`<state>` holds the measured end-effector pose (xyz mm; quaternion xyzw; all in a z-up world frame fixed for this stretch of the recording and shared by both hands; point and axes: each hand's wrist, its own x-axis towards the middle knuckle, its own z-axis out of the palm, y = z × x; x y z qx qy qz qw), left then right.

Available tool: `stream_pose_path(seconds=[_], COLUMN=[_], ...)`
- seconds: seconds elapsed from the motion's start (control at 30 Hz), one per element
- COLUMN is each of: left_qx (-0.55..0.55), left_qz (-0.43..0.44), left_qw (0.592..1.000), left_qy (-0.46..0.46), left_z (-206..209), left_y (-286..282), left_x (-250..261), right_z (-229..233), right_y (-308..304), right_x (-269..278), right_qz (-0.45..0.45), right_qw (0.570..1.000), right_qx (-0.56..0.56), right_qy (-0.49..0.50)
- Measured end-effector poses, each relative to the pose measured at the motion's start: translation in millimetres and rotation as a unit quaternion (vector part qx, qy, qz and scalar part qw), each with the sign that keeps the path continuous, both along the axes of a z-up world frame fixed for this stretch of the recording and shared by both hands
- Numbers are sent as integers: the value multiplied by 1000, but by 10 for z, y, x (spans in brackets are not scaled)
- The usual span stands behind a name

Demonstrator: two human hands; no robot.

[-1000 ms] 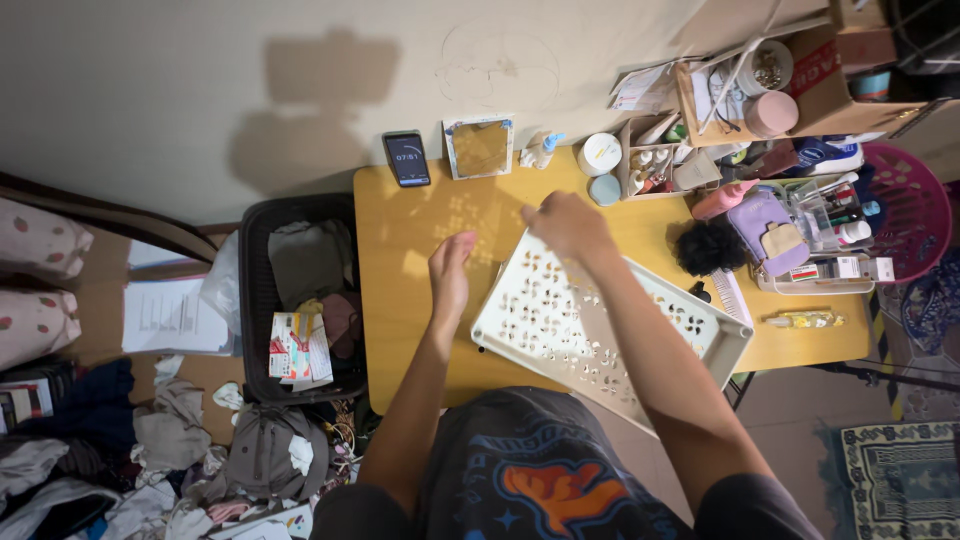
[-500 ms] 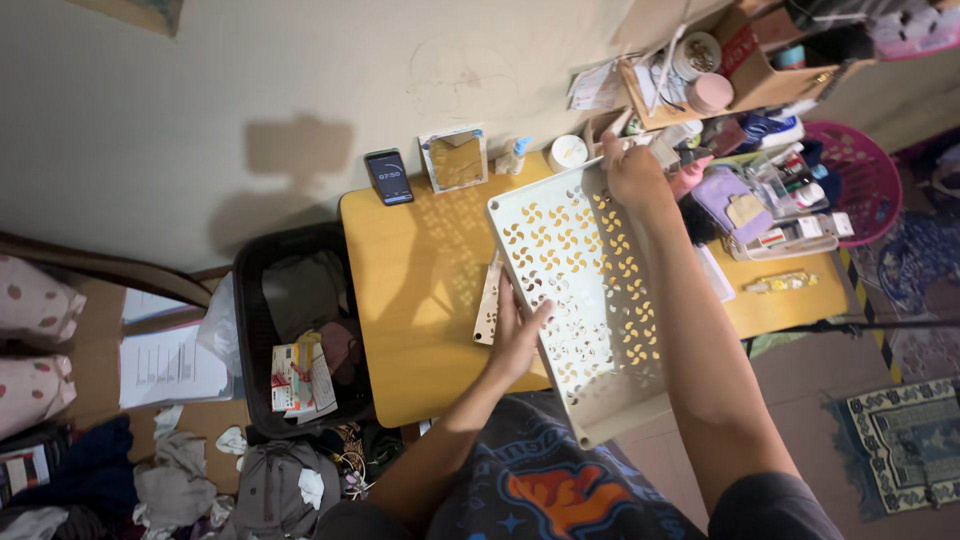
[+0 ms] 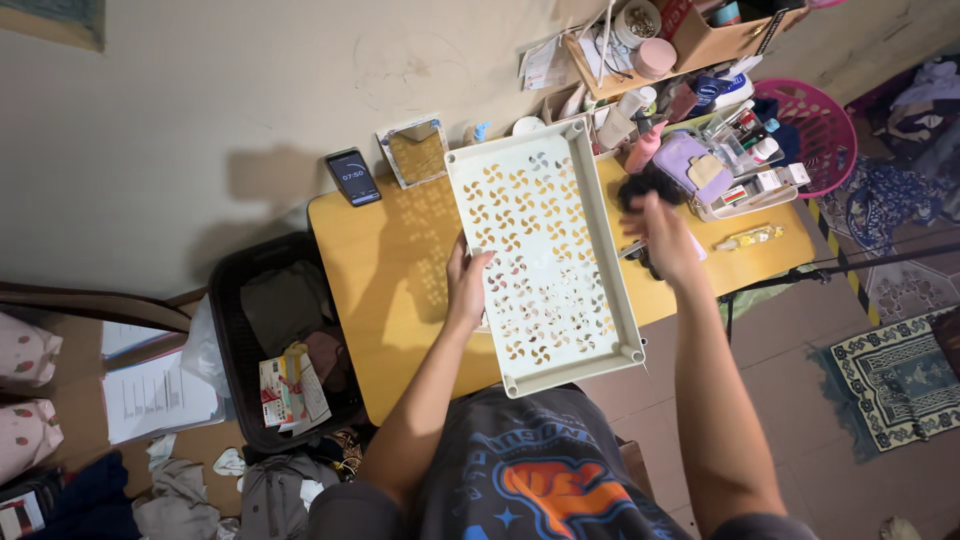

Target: The person assembles a white plastic shelving unit by inserting cylindrical legs into the corner holes of two perforated trays. They repeatedly insert and remove the legs to fit them into the trays, then place the assembled unit on the table.

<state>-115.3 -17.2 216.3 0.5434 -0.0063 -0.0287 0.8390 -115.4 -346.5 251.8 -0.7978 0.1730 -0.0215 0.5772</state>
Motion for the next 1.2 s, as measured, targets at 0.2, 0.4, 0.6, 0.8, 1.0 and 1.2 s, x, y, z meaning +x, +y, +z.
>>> stream_pose_path(seconds=[0.2, 0.4, 0.6, 0.8, 1.0, 1.2], left_qx=[-35, -51, -119, 101, 275, 348], left_qz=[-30, -59, -92, 11, 209, 339], left_qw=[996, 992, 979, 993, 936, 874], left_qy=[83, 102, 134, 62, -67, -23], left_z=[-26, -57, -418, -773, -840, -1177], left_y=[-261, -723, -1190, -1244, -905, -663], left_x=[114, 108, -1, -315, -653, -1043], right_z=[-163, -108, -174, -550, -874, -902], right_y=[79, -92, -595, -1021, -1173, -1097], right_x=[-681, -854, -800, -663, -571, -445], right_qz=[91, 58, 21, 39, 59, 82], right_qw=[993, 968, 968, 971, 965, 966], right_qx=[77, 242, 248, 235, 254, 243], right_qy=[7, 16, 20, 28, 14, -16])
